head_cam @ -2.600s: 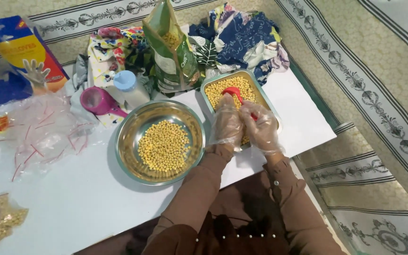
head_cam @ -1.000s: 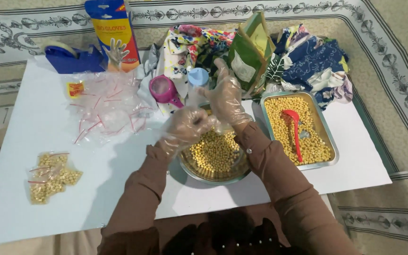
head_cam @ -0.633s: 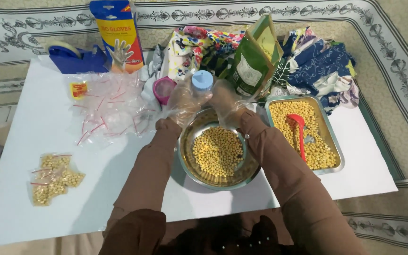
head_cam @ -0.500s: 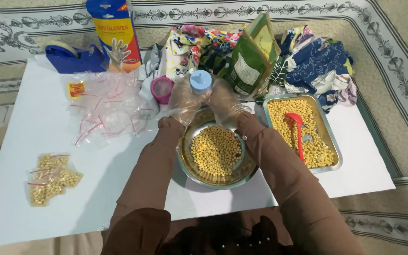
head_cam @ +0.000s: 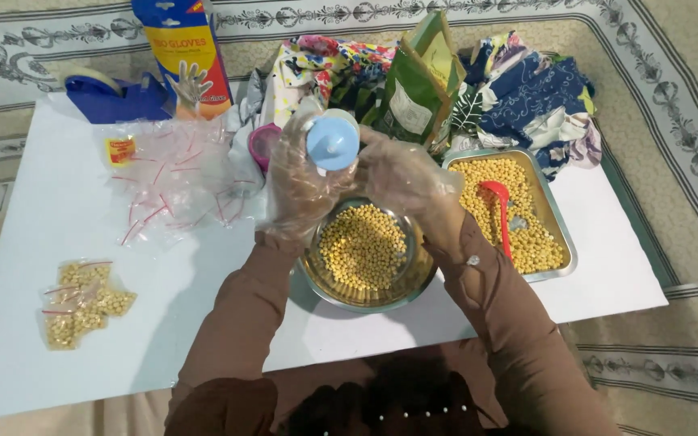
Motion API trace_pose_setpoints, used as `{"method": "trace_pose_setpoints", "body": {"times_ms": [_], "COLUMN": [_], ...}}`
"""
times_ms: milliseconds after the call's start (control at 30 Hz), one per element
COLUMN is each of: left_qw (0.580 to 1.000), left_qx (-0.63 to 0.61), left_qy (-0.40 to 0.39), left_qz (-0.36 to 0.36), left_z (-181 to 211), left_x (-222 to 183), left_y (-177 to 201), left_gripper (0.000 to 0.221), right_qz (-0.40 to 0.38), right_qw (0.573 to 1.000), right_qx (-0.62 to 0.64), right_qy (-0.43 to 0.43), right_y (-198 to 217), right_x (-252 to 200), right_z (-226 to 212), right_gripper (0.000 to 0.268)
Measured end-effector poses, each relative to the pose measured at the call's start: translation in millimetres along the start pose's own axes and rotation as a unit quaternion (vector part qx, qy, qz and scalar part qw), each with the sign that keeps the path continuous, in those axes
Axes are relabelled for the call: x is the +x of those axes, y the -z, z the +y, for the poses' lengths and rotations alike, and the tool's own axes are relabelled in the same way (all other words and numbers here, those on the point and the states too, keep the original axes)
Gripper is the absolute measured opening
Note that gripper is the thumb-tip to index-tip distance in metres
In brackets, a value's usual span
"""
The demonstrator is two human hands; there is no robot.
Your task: Manually filling small plastic bags with nuts from a bowl and a tray, occasionally using a scoop and a small bottle.
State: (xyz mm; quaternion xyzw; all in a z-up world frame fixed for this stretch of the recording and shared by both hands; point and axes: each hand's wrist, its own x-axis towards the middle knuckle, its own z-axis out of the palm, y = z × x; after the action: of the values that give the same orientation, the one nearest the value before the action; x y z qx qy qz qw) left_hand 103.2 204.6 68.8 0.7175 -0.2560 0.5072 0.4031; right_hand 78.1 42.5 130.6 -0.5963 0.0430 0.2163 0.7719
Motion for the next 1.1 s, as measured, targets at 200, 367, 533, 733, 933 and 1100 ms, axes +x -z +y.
{"method": "trace_pose_setpoints", "body": {"times_ms": [200, 367, 533, 733, 933, 1100], "left_qw": [0.991, 0.965, 0.907, 0.804, 0.831, 0.832], "left_qx": [-0.062, -0.131, -0.225, -0.268, -0.21, -0.206], "left_qy": [-0.121, -0.014, 0.24, 0.476, 0.472, 0.489], "left_qz": [-0.01, -0.225, -0.264, -0.235, -0.206, -0.16], "left_z": [16, 28, 13, 26, 36, 34], "left_x": [-25, -25, -54, -50, -55, -54], "left_y": [7, 36, 61, 61, 57, 60], "left_gripper": [0.071, 0.061, 0.048, 0.031, 0.031, 0.027], "right_qz": [-0.198, 0.109, 0.195, 0.277, 0.201, 0.192], "right_qw": [0.973, 0.984, 0.969, 0.919, 0.892, 0.916], "right_qx": [0.114, 0.124, -0.115, -0.168, -0.264, -0.242], "right_qy": [0.037, 0.07, 0.094, 0.224, 0.306, 0.257], "right_y": [22, -9, 0, 5, 7, 7], "right_x": [19, -1, -3, 12, -11, -11], "right_z": [39, 35, 33, 59, 55, 56], "right_gripper": [0.099, 0.067, 0.087, 0.096, 0.09, 0.096]}}
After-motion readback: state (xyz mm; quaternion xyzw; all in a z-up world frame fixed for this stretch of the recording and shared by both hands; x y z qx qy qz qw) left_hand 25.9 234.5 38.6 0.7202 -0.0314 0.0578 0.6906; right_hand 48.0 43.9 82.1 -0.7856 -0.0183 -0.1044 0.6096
